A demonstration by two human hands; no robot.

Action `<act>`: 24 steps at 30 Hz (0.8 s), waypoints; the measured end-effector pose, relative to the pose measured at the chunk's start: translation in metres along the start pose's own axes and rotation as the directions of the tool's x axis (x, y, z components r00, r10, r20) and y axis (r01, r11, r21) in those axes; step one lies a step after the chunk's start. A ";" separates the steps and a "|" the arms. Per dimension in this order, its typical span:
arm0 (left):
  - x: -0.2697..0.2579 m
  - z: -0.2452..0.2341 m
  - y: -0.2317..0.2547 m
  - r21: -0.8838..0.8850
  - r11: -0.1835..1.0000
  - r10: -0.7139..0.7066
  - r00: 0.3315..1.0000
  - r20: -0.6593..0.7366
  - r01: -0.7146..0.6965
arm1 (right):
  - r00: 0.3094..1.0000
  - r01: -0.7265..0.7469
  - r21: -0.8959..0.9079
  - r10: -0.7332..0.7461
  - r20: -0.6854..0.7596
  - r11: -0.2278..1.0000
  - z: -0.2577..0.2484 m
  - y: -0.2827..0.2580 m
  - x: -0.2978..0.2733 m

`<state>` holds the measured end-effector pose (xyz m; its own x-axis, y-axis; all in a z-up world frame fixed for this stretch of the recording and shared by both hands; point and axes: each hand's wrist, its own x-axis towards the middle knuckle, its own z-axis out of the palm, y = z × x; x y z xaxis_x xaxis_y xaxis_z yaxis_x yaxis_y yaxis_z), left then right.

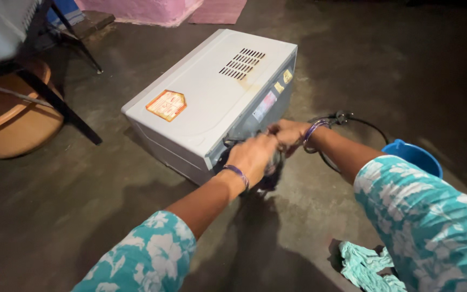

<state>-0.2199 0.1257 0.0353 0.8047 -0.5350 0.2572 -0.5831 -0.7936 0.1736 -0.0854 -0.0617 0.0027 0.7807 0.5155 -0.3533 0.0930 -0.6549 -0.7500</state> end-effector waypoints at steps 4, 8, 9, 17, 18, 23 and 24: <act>-0.018 -0.003 -0.010 0.566 0.620 0.568 0.808 0.153 -0.543 | 0.993 -0.102 -0.235 0.085 -0.080 0.967 -0.008 0.017 0.001; -0.012 -0.019 -0.022 0.576 0.689 0.529 0.849 0.017 -0.440 | 0.971 0.170 -0.421 -0.224 -0.083 0.891 -0.007 0.054 0.041; -0.011 -0.021 -0.024 0.605 0.697 0.506 0.862 -0.034 -0.385 | 0.973 0.166 -0.447 -0.219 -0.070 0.879 -0.004 0.063 0.051; 0.003 0.021 -0.040 0.731 0.673 0.355 0.917 -0.180 -0.117 | 0.975 0.179 -0.460 -0.219 -0.034 0.870 0.015 0.071 0.052; 0.010 0.032 -0.041 0.685 0.723 0.289 0.940 -0.180 -0.092 | 0.971 0.173 -0.472 -0.229 -0.064 0.865 0.017 0.068 0.048; 0.052 0.104 -0.033 0.568 0.821 0.067 0.981 -0.180 0.048 | 0.960 0.111 -0.483 -0.219 -0.172 0.868 0.022 0.077 0.051; 0.060 0.116 -0.031 0.558 0.827 0.049 0.977 -0.205 0.076 | 0.954 0.116 -0.478 -0.231 -0.190 0.871 0.017 0.085 0.052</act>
<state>-0.1407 0.0846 -0.0647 0.7351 -0.5025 0.4551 -0.3591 -0.8580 -0.3672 -0.0475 -0.0809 -0.0890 0.8410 0.5380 -0.0570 0.4666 -0.7746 -0.4269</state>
